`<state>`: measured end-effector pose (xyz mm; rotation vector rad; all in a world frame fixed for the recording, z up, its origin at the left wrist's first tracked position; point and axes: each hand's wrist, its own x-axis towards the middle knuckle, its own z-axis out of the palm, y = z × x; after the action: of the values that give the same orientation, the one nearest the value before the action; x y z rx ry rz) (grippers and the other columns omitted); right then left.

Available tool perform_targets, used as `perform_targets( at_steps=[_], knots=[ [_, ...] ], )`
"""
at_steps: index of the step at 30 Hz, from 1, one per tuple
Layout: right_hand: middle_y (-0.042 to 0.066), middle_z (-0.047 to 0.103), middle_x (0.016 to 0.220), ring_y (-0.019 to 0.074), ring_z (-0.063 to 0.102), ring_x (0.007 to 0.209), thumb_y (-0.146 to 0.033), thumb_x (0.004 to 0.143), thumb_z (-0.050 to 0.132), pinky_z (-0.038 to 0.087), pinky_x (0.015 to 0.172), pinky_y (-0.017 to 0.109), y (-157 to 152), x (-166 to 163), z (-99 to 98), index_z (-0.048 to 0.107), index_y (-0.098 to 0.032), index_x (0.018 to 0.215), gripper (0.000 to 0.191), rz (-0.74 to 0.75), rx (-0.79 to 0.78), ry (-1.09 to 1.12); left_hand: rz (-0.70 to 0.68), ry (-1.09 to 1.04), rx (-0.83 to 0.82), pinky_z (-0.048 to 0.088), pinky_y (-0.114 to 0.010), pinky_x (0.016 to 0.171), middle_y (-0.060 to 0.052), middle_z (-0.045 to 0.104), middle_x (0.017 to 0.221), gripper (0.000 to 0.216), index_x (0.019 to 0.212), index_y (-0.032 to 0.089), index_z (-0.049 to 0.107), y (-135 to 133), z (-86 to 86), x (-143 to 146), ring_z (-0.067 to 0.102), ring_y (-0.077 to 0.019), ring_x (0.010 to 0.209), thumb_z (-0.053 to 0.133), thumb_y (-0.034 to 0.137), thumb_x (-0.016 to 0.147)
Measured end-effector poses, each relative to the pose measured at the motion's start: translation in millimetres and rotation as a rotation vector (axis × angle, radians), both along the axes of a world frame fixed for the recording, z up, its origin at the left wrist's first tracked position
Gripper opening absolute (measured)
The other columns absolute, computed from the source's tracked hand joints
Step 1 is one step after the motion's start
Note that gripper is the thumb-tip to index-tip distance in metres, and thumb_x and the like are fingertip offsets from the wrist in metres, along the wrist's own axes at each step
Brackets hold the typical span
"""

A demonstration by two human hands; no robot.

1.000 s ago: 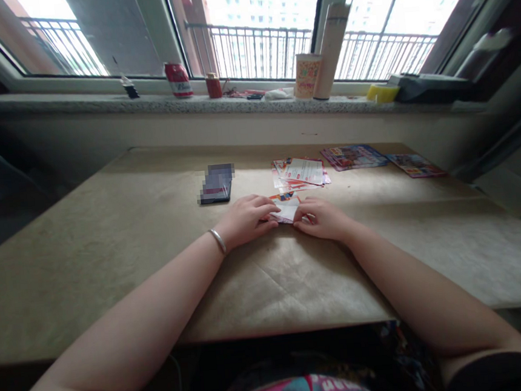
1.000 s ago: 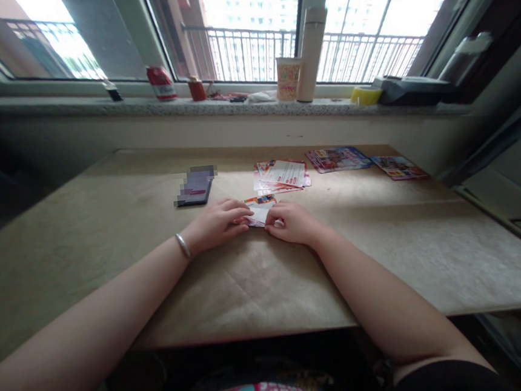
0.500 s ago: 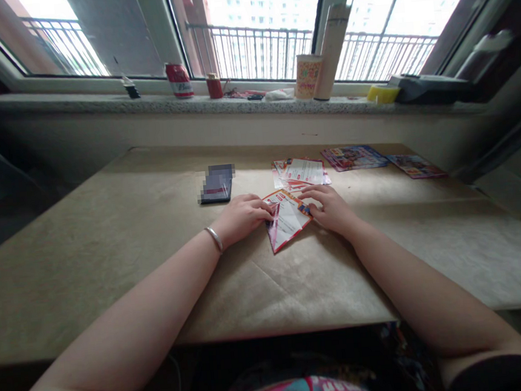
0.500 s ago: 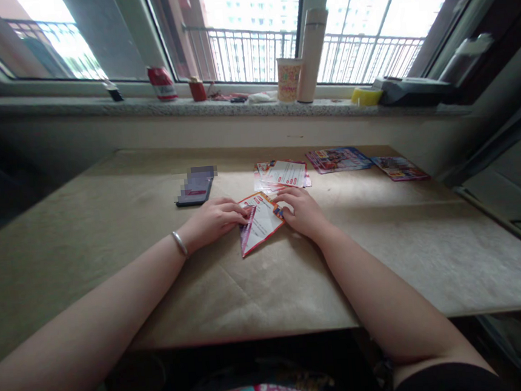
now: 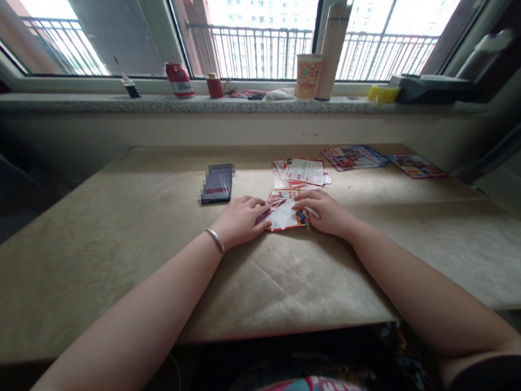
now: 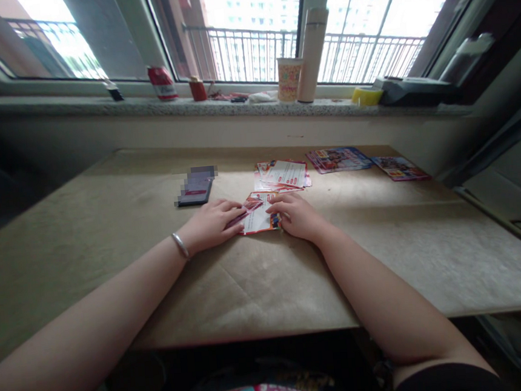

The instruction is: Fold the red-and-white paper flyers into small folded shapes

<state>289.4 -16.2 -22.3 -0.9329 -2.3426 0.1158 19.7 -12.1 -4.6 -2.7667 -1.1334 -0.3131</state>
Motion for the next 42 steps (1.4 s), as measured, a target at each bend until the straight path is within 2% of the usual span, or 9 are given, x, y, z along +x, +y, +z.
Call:
perform_targets(
  at_steps=[6, 10, 16, 20, 24, 30, 34, 38, 42],
  knots=[
    [0.006, 0.068, 0.114, 0.0244, 0.057, 0.113, -0.017, 0.077, 0.064, 0.044, 0.1, 0.048, -0.7, -1.4, 2.7, 0.071, -0.027, 0.103, 0.028, 0.047, 0.004, -0.013, 0.032, 0.006, -0.041, 0.035, -0.042, 0.104, -0.011, 0.051, 0.14, 0.058, 0.136, 0.022, 0.05, 1.2, -6.7, 0.1, 0.047, -0.0291, 0.124, 0.049, 0.056, 0.089],
    [0.005, 0.071, 0.106, 0.0229, 0.06, 0.108, -0.019, 0.08, 0.064, 0.045, 0.098, 0.046, -1.2, -2.2, 6.1, 0.073, -0.026, 0.095, 0.018, 0.039, 0.007, -0.007, -0.028, -0.005, -0.026, 0.035, -0.042, 0.106, -0.01, 0.049, 0.142, 0.054, 0.137, 0.025, 0.049, 3.1, -8.2, -0.6, 0.047, -0.0276, 0.125, 0.048, 0.053, 0.091],
    [0.004, 0.073, 0.097, 0.0213, 0.064, 0.097, -0.029, 0.082, 0.067, 0.047, 0.093, 0.041, -3.1, -3.1, 10.6, 0.073, -0.024, 0.087, 0.009, 0.064, 0.014, -0.002, -0.105, -0.06, 0.025, 0.042, -0.04, 0.096, -0.006, 0.063, 0.12, 0.034, 0.118, 0.027, 0.065, 2.5, -4.7, 2.2, 0.055, -0.025, 0.11, 0.055, 0.042, 0.089],
    [0.005, 0.073, 0.088, 0.0198, 0.064, 0.088, -0.031, 0.082, 0.066, 0.048, 0.083, 0.036, -6.3, -4.4, 13.1, 0.073, -0.023, 0.083, 0.01, 0.074, -0.036, -0.043, -0.171, -0.098, 0.043, 0.046, -0.036, 0.088, -0.005, 0.068, 0.11, 0.026, 0.11, 0.027, 0.069, 4.9, -6.5, 2.5, 0.059, -0.0219, 0.1, 0.057, 0.036, 0.089],
    [0.004, 0.069, 0.075, 0.0166, 0.061, 0.071, -0.034, 0.087, 0.059, 0.045, 0.068, 0.029, -10.8, -5.9, 14.7, 0.072, -0.02, 0.078, 0.021, -0.032, -0.131, -0.092, -0.217, -0.131, 0.029, 0.048, -0.032, 0.084, -0.004, 0.071, 0.105, 0.022, 0.102, 0.025, 0.071, 7.8, -8.4, 3.5, 0.063, -0.0184, 0.092, 0.053, 0.032, 0.092],
    [-0.002, 0.057, 0.058, 0.0111, 0.047, 0.053, -0.036, 0.085, 0.054, 0.033, 0.053, 0.023, -13.2, -3.7, 16.0, 0.069, -0.018, 0.073, 0.026, -0.151, -0.357, 0.009, -0.223, -0.116, -0.006, 0.05, -0.029, 0.081, -0.005, 0.073, 0.093, 0.022, 0.092, 0.02, 0.069, 5.1, -5.3, 8.3, 0.066, -0.0168, 0.087, 0.049, 0.026, 0.093],
    [-0.001, 0.056, 0.06, 0.011, 0.044, 0.055, -0.038, 0.085, 0.05, 0.029, 0.052, 0.024, -12.0, -2.4, 18.4, 0.069, -0.016, 0.078, 0.03, -0.208, -0.411, 0.047, -0.177, -0.088, -0.063, 0.05, -0.028, 0.078, -0.006, 0.071, 0.097, 0.021, 0.095, 0.018, 0.066, -0.1, -2.5, 12.1, 0.066, -0.0173, 0.087, 0.046, 0.024, 0.094],
    [0.0, 0.06, 0.065, 0.0127, 0.047, 0.059, -0.04, 0.085, 0.051, 0.031, 0.055, 0.024, -10.0, -5.1, 18.5, 0.066, -0.017, 0.076, 0.029, -0.348, -0.438, 0.065, -0.093, -0.107, -0.113, 0.051, -0.028, 0.076, -0.008, 0.071, 0.1, 0.024, 0.114, 0.015, 0.058, -4.2, 1.0, 14.4, 0.067, -0.0187, 0.088, 0.05, 0.026, 0.093],
    [0.001, 0.062, 0.068, 0.014, 0.052, 0.063, -0.037, 0.082, 0.056, 0.033, 0.057, 0.024, -7.4, -7.6, 14.9, 0.061, -0.018, 0.073, 0.022, -0.472, -0.447, 0.013, -0.113, -0.074, -0.114, 0.051, -0.028, 0.079, -0.007, 0.071, 0.106, 0.032, 0.123, 0.019, 0.055, -6.0, 4.7, 14.0, 0.068, -0.0185, 0.092, 0.051, 0.023, 0.092]
  ],
)
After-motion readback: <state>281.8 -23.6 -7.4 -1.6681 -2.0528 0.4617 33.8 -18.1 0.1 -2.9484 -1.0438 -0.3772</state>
